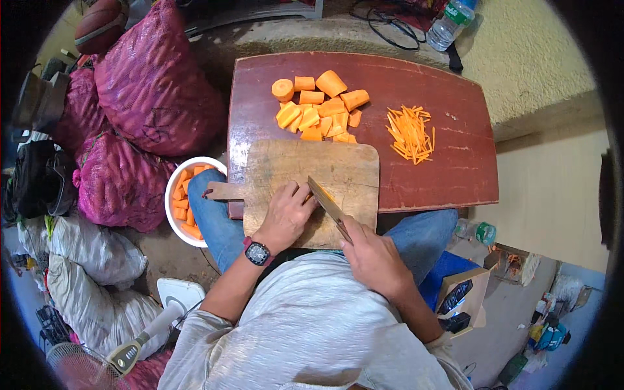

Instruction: The person cuts carrots into slices on a wooden board using a knife and a cleaver, then juliennes them into thin strips. They move the finished strips to the side and repeat the process with more carrot pieces.

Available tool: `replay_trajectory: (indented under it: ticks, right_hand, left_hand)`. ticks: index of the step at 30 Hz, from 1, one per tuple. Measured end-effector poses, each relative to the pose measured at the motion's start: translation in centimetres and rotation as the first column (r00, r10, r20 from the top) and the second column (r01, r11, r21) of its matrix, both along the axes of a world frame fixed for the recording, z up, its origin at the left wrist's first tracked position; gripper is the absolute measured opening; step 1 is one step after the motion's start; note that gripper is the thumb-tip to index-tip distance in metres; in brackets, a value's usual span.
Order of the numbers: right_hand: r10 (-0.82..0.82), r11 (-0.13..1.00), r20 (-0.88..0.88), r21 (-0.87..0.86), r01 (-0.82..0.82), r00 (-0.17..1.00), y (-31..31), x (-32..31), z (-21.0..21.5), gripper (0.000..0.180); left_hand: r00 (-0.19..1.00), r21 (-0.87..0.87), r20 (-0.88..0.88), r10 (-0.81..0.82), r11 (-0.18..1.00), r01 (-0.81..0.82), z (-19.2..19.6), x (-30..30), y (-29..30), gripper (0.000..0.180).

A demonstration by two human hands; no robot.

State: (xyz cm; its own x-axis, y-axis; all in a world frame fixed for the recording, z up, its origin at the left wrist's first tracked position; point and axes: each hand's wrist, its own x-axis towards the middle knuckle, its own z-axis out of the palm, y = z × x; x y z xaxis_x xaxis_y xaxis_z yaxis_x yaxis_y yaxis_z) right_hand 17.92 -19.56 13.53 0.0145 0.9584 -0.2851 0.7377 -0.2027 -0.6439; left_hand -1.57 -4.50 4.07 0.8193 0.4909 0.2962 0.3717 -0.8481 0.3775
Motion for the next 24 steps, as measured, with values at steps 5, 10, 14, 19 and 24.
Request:
replay_trajectory:
  ticks: [5,10,14,19,24]
  right_hand:
    - [-0.02,0.999,-0.021,-0.036,0.02,1.0,0.7,0.0,-0.5,0.045]
    - [0.025,0.997,-0.036,-0.078,-0.027,0.999,3.6,-0.3,-0.5,0.041]
    - [-0.036,0.996,-0.052,-0.081,0.032,0.998,2.5,-0.8,-0.2,0.032]
    - [0.012,0.997,-0.036,-0.073,-0.014,0.999,3.8,-0.9,-0.3,0.039]
    - [-0.022,0.996,-0.041,-0.089,0.018,0.999,3.2,-1.1,-0.2,0.039]
  left_hand:
    - [1.0,0.02,-0.028,0.003,1.0,-0.003,-0.6,0.0,0.1,0.032]
    - [0.998,-0.018,-0.025,0.056,0.998,-0.057,-0.7,-0.1,0.2,0.032]
    - [0.999,-0.019,0.01,0.032,0.999,-0.032,-0.8,-0.1,0.0,0.032]
    - [0.998,-0.034,0.03,0.056,0.998,-0.055,-0.9,-0.4,-0.1,0.032]
    - [0.995,-0.097,0.057,0.08,0.993,-0.074,-0.9,-0.3,-0.4,0.036]
